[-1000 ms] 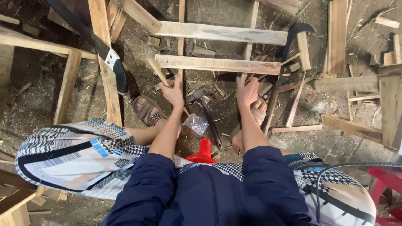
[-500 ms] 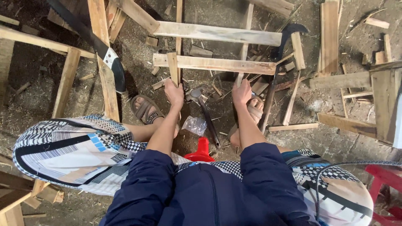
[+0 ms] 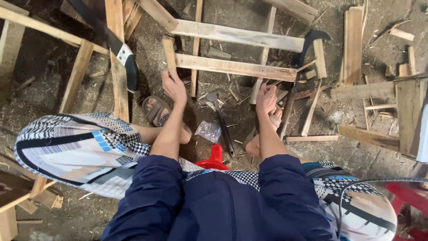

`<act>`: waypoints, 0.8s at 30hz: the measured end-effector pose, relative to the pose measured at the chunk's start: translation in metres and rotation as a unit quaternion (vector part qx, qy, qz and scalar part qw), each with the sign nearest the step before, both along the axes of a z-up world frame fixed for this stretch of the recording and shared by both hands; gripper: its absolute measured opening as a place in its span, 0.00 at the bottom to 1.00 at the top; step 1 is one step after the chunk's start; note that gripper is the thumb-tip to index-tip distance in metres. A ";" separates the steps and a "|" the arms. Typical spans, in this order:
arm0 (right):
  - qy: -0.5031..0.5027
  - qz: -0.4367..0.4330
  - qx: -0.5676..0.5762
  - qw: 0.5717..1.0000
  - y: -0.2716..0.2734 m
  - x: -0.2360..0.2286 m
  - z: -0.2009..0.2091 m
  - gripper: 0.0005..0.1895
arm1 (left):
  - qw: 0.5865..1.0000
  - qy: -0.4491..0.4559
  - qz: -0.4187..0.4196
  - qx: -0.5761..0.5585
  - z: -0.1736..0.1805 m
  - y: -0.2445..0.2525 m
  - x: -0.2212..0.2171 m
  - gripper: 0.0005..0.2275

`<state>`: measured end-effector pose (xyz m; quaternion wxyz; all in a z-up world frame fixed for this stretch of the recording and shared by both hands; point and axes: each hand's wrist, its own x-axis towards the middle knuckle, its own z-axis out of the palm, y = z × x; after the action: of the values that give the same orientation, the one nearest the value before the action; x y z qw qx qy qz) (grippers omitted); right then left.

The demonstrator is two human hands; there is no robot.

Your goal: The person assembles a wooden frame by placing planks and hammering nails into the joints. They use a hammer to secure the pieces together and occasionally adjust the wood alignment.

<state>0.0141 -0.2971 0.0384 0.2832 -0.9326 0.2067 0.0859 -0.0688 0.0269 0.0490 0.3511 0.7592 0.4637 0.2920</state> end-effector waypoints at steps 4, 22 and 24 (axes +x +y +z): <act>-0.034 -0.014 0.002 0.999 -0.004 0.003 -0.021 0.16 | 0.998 -0.044 0.039 0.034 0.005 0.032 -0.002 0.10; -0.072 0.008 0.058 0.996 0.029 0.005 -0.039 0.19 | 0.815 -0.507 0.204 0.193 0.356 0.160 -0.091 0.23; -0.061 0.012 0.055 0.996 0.028 0.009 -0.060 0.20 | 0.779 -0.518 0.314 0.162 0.375 0.206 -0.141 0.25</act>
<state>0.0226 -0.2687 -0.0214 0.3457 -0.9214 0.1723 0.0432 -0.2095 0.2329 0.4239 0.2993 0.3513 0.3702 0.8062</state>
